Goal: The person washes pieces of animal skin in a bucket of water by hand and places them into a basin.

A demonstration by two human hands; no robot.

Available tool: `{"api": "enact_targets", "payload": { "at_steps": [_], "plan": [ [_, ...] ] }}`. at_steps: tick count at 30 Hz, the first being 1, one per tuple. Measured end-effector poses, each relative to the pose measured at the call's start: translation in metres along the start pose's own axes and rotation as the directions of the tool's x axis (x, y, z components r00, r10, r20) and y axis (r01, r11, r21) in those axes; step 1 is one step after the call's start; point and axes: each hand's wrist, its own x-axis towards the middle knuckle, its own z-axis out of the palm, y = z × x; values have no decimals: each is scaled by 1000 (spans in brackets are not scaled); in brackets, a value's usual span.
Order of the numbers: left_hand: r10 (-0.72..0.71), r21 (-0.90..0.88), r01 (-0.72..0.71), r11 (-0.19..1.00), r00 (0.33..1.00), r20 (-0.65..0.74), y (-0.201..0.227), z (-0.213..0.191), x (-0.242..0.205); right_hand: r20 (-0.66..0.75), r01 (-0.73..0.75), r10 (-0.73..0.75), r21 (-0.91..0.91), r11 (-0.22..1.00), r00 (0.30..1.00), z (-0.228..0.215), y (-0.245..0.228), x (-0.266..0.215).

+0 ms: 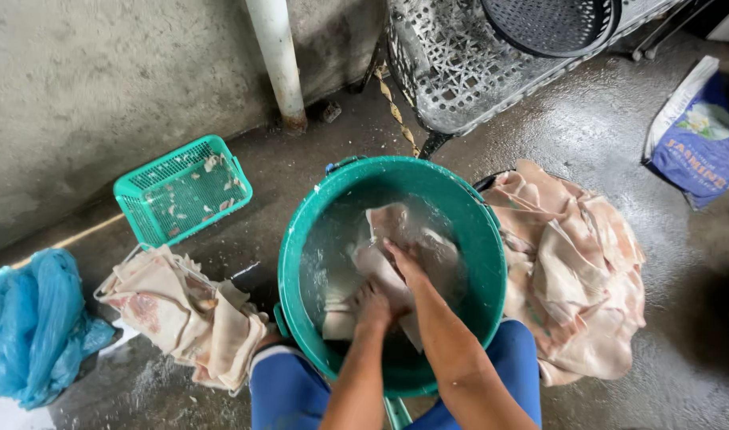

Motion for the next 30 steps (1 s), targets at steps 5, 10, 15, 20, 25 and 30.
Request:
{"api": "enact_targets", "payload": {
  "at_steps": [5,10,15,20,25,30],
  "plan": [
    [-42,-894,176,411,984,175,21,15,27,5,306,-354,-511,803,935,24,-1,47],
    [-180,-947,-255,198,940,-290,-14,35,78,-158,30,-201,-710,704,967,16,-1,69],
    [-206,-976,215,-27,954,215,-28,36,98,-344,-143,-60,-535,833,937,-39,4,38],
    [133,-692,347,-633,929,344,-26,3,80,-197,80,-189,-459,885,962,8,-30,-29],
    [177,-750,-39,-660,963,-206,-22,-62,54,329,538,-431,-415,734,840,15,-110,-120],
    [203,-631,172,-756,979,24,-27,-69,48,333,244,-269,116,963,904,-7,-114,-130]
  ]
}}
